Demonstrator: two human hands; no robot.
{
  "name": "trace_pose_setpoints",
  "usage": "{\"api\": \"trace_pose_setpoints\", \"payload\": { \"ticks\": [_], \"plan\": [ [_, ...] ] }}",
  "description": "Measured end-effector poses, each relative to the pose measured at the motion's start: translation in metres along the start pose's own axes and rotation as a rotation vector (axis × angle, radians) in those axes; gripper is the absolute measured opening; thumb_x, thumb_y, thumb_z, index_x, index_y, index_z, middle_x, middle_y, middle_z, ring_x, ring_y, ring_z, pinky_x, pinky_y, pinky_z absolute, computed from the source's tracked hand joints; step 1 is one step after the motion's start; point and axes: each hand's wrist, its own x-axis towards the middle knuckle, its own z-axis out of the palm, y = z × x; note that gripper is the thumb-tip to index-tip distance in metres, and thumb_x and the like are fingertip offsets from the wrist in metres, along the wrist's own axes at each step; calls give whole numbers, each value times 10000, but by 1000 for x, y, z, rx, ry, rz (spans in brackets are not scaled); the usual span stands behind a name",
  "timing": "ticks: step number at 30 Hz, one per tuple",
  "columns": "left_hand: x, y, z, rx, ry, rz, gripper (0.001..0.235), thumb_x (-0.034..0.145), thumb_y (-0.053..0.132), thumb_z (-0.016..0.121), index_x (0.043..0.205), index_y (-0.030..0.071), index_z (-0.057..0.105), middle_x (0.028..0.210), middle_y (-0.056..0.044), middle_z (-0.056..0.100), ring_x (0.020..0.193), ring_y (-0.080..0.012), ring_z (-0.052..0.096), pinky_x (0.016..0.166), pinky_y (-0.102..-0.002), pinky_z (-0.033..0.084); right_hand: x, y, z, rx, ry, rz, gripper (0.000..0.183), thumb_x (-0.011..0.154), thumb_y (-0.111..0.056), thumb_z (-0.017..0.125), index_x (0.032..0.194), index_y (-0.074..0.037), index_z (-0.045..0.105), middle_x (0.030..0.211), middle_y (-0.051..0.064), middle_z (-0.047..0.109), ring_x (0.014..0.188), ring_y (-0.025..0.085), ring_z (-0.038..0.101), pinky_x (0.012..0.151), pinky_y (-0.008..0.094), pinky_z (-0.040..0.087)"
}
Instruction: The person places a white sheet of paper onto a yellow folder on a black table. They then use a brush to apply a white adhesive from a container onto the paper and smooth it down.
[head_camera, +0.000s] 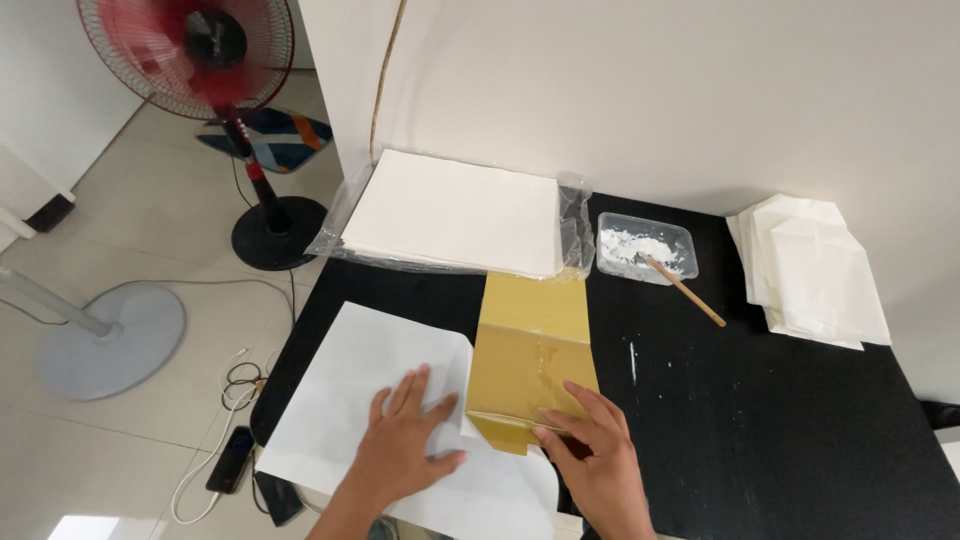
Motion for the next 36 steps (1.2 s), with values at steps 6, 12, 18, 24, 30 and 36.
{"api": "trace_pose_setpoints", "payload": {
  "ticks": [6, 12, 18, 24, 30, 36],
  "plan": [
    [11, 24, 14, -31, -33, 176, 944, 813, 640, 796, 1479, 95, 409, 1703, -152, 165, 1577, -304, 114, 1226, -535, 84, 2, -30, -30, 135, -44, 175, 228, 808, -178, 827, 1010, -109, 907, 1455, -39, 697, 1169, 94, 737, 908, 274, 638],
    [40, 13, 50, -10, 262, 325, 780, 1003, 294, 570, 1640, 75, 177, 1698, -235, 128, 1563, -409, 115, 1232, -467, 204, 3, -3, -7, 44, 78, -66, 388, 751, -245, 863, 1125, -144, 836, 1566, -53, 523, 1415, 148, 454, 995, 329, 617],
    [9, -37, 21, 85, 154, -122, 589, 1026, 513, 437, 1553, 251, 402, 1682, -241, 152, 1567, -417, 117, 1196, -531, 220, -9, 45, 31, 14, 43, -41, 357, 750, -234, 877, 1104, -201, 848, 1655, -103, 349, 1464, 209, 348, 1065, 472, 568],
    [11, -14, 5, 111, 22, -109, 589, 1042, 558, 348, 1586, 332, 344, 1718, -146, 90, 1498, -357, 206, 1102, -581, 284, -12, 86, 74, -72, 34, -261, 239, 807, -265, 831, 1028, -221, 912, 1593, 38, 447, 1477, 319, 310, 1157, 470, 415],
    [17, -23, 31, 173, 294, -34, 558, 1033, 523, 383, 1558, 339, 421, 1681, -193, 204, 1474, -393, 265, 1019, -588, 323, -16, 58, 59, -80, -81, -154, 233, 834, -181, 792, 1043, -171, 895, 1639, -44, 384, 1504, 267, 283, 1158, 450, 447],
    [31, -28, 44, 144, 259, 3, 592, 1078, 435, 317, 1614, 184, 290, 1702, -172, 152, 1568, -361, 106, 1202, -541, 152, -16, 39, 46, -90, -174, 26, 327, 843, -130, 806, 1125, -281, 872, 1672, -134, 321, 1550, 191, 208, 1195, 424, 419]
  ]
}}
